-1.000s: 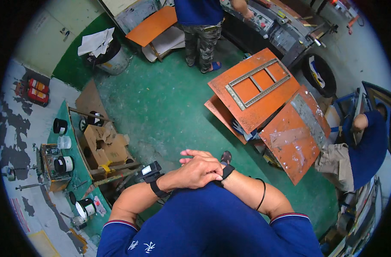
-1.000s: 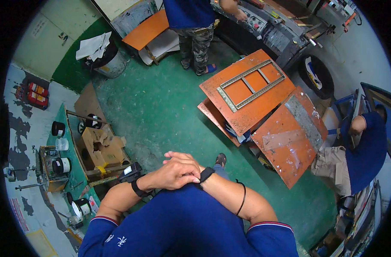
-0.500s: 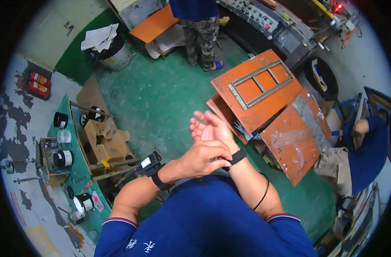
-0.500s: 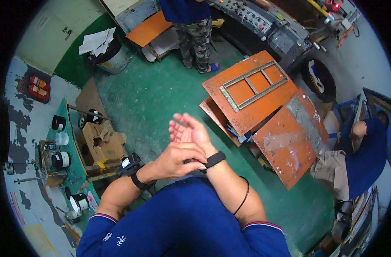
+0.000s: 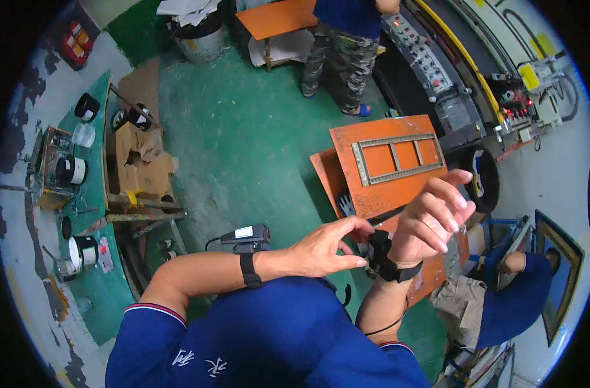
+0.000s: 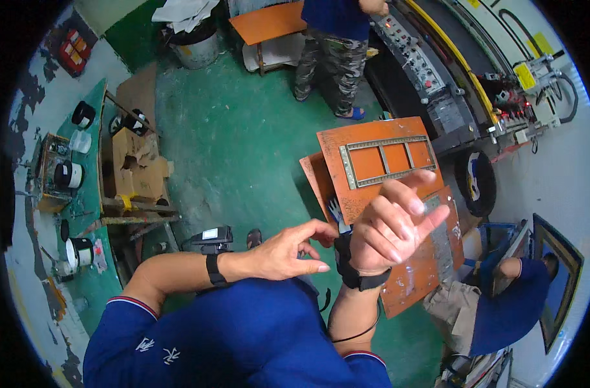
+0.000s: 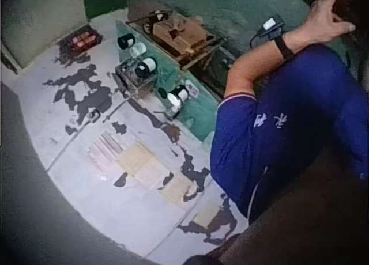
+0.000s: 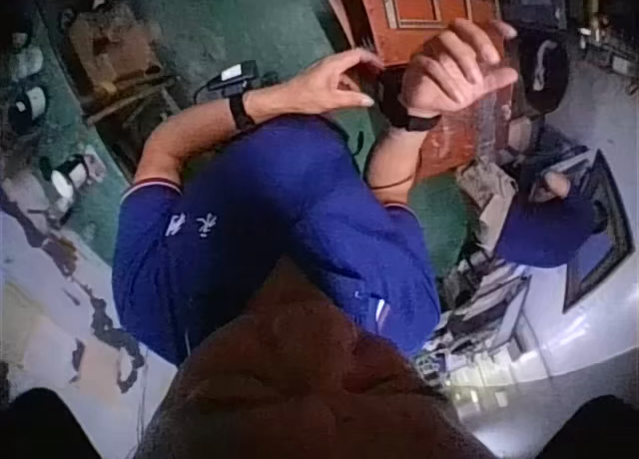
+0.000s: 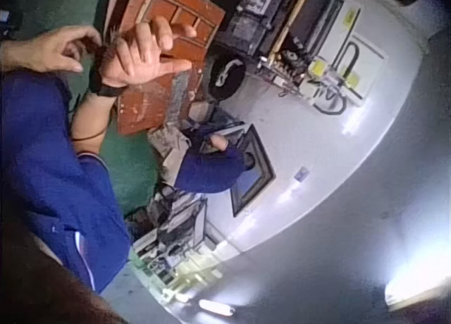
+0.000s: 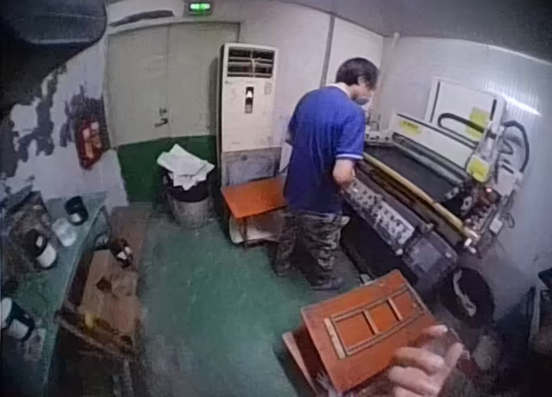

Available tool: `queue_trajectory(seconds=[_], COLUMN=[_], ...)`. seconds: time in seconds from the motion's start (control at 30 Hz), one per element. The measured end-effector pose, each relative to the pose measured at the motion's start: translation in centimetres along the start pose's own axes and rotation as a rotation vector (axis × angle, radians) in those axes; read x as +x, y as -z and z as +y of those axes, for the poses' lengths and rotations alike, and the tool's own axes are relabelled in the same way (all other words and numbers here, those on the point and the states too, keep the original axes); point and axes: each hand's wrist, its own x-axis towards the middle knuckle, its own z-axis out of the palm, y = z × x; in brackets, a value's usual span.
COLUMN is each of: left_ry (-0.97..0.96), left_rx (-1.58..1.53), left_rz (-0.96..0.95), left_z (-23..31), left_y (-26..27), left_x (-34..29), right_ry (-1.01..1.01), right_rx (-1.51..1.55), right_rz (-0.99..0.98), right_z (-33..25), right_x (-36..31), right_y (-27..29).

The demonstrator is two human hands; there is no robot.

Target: The person is checking pink work order documents at a workstation in a metal fabrication facility.

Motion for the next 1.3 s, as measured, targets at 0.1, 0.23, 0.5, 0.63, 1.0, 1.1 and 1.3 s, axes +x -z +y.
queue_trajectory(seconds=[0.1, 0.23, 0.5, 0.63, 1.0, 1.1, 1.3], left_ry=[-0.003, 0.039, 0.091, 0.051, -0.242, -0.423, -0.450], left_rx=[-0.074, -0.062, -0.174, -0.118, 0.299, 0.484, 0.531], left_rz=[0.034, 0.052, 0.027, 0.070, 0.221, 0.197, 0.176], left_z=[0.4, 0.7, 0.3, 1.0, 1.2, 2.2, 2.4], left_y=[-0.2, -0.3, 0.5, 0.3, 0.2, 0.3, 0.9], left_x=[0.2, 0.2, -2.2, -2.0, -1.6, -0.8, 0.0], right_ry=[-0.030, -0.105, -0.122, -0.045, 0.051, 0.026, -0.041], right_rx=[0.055, -0.103, -1.514, -1.586, -1.193, -0.618, -0.374], right_rz=[-0.088, -0.022, 0.213, 0.127, 0.423, 0.570, 0.658], right_z=[0.2, 1.0, 2.7, 3.2, 3.0, 1.9, 1.9], right_x=[0.3, 0.5, 1.0, 1.3, 2.0, 1.9, 1.6], right_y=[-0.4, -0.2, 3.4, 4.9, 6.2, 6.1, 6.6])
